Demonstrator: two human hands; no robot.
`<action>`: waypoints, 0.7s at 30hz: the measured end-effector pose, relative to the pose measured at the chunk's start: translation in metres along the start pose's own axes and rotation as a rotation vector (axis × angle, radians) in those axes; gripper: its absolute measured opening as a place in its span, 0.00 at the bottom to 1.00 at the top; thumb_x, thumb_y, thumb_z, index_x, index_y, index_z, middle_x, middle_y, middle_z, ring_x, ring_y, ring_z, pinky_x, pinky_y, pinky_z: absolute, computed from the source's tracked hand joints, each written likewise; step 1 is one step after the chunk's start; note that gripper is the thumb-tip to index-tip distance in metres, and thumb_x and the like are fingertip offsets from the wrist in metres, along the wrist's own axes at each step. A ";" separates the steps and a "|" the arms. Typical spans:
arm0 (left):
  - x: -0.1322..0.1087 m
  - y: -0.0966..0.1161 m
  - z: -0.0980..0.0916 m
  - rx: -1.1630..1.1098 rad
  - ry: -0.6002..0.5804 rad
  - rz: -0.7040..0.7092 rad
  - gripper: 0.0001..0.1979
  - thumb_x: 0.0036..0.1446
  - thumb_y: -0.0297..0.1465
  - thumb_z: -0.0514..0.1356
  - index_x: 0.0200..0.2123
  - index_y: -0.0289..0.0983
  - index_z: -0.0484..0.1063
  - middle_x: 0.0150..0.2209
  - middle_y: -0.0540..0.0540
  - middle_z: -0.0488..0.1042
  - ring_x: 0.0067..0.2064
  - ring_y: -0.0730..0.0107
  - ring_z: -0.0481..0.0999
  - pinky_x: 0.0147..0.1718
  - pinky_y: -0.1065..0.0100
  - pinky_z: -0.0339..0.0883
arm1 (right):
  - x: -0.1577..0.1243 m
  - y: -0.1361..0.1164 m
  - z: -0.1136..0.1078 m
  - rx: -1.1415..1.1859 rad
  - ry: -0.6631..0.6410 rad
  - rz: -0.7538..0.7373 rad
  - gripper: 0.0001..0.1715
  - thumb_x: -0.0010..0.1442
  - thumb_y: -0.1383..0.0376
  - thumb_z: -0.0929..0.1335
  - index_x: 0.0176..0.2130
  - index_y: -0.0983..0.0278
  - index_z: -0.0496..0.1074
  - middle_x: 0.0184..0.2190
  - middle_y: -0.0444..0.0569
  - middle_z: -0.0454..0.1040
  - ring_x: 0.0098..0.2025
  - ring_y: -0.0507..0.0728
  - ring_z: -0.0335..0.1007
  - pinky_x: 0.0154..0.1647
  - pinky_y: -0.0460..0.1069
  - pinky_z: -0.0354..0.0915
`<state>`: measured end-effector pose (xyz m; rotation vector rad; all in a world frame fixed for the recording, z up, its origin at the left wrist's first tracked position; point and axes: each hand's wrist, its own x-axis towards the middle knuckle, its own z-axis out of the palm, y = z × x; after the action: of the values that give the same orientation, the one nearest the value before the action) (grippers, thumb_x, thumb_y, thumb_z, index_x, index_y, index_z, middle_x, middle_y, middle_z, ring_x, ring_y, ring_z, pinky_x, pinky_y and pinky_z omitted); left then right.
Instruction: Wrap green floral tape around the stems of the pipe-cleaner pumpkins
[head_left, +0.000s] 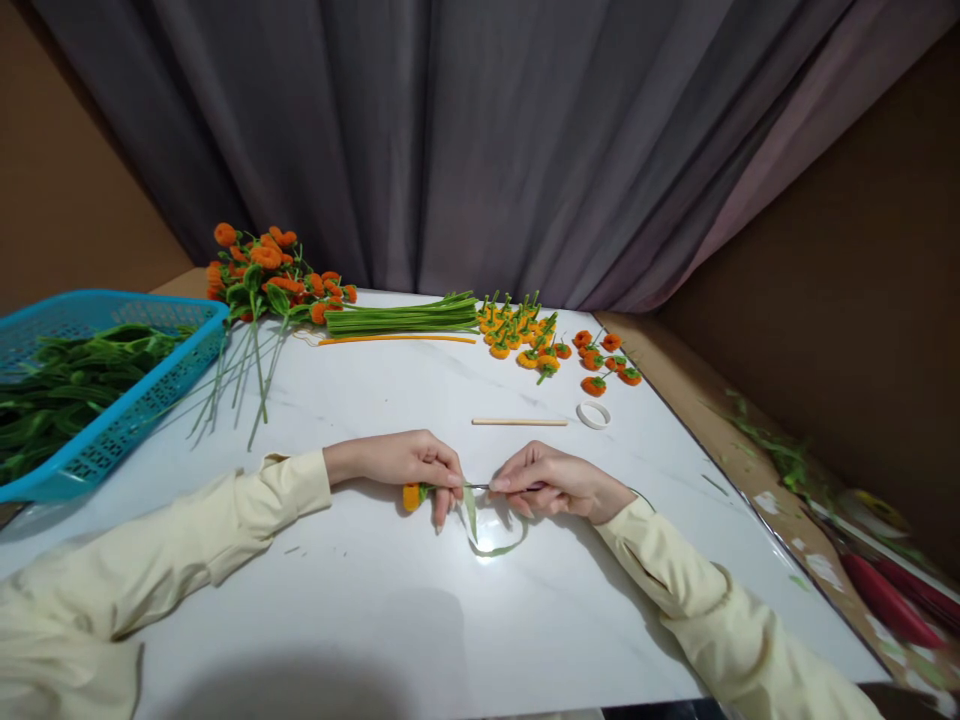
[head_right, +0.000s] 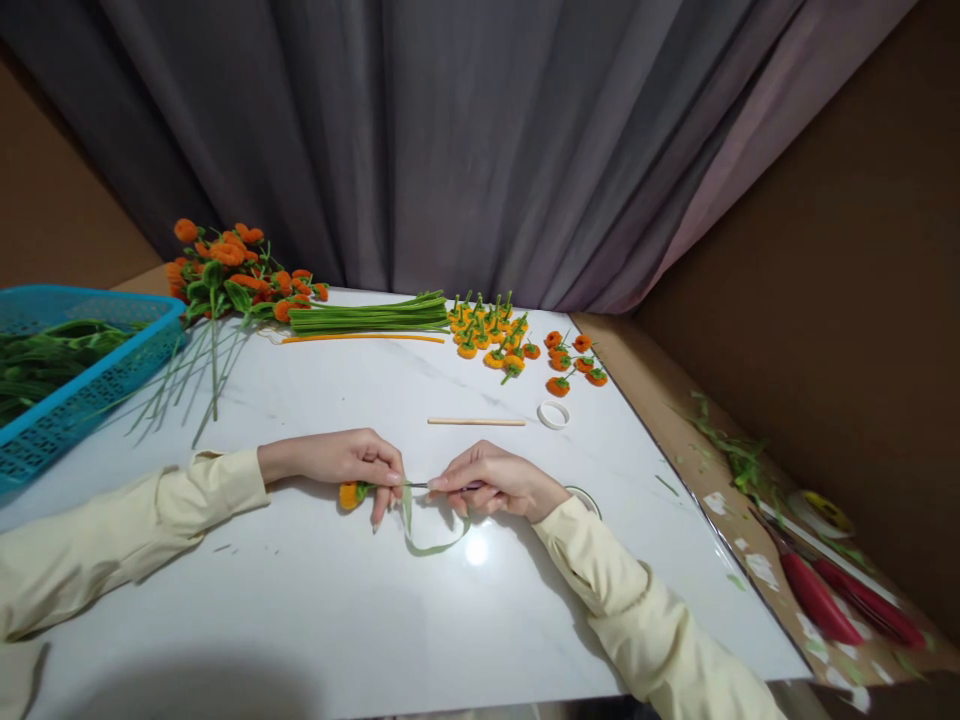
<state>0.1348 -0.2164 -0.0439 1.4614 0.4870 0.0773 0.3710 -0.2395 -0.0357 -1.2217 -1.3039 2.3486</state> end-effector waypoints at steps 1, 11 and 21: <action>0.000 0.000 0.000 0.000 0.000 0.001 0.17 0.59 0.42 0.58 0.33 0.33 0.72 0.25 0.43 0.79 0.30 0.70 0.77 0.29 0.72 0.67 | 0.000 0.000 0.000 -0.001 -0.001 -0.001 0.14 0.49 0.64 0.72 0.22 0.73 0.72 0.14 0.45 0.68 0.10 0.39 0.40 0.07 0.39 0.34; 0.000 0.001 0.000 0.015 0.014 -0.014 0.17 0.59 0.42 0.58 0.33 0.33 0.73 0.26 0.42 0.79 0.29 0.70 0.77 0.29 0.72 0.66 | 0.001 -0.001 0.002 0.015 0.016 0.012 0.12 0.46 0.64 0.73 0.23 0.74 0.73 0.13 0.44 0.68 0.09 0.39 0.41 0.07 0.39 0.35; 0.000 0.000 0.000 0.011 0.002 -0.005 0.16 0.59 0.42 0.57 0.33 0.33 0.72 0.26 0.43 0.79 0.30 0.70 0.77 0.30 0.72 0.66 | 0.000 -0.002 0.000 0.054 -0.031 0.049 0.13 0.51 0.64 0.71 0.29 0.75 0.75 0.14 0.45 0.69 0.10 0.39 0.39 0.08 0.38 0.36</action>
<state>0.1347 -0.2164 -0.0436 1.4709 0.4936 0.0727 0.3706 -0.2382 -0.0338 -1.2194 -1.2247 2.4300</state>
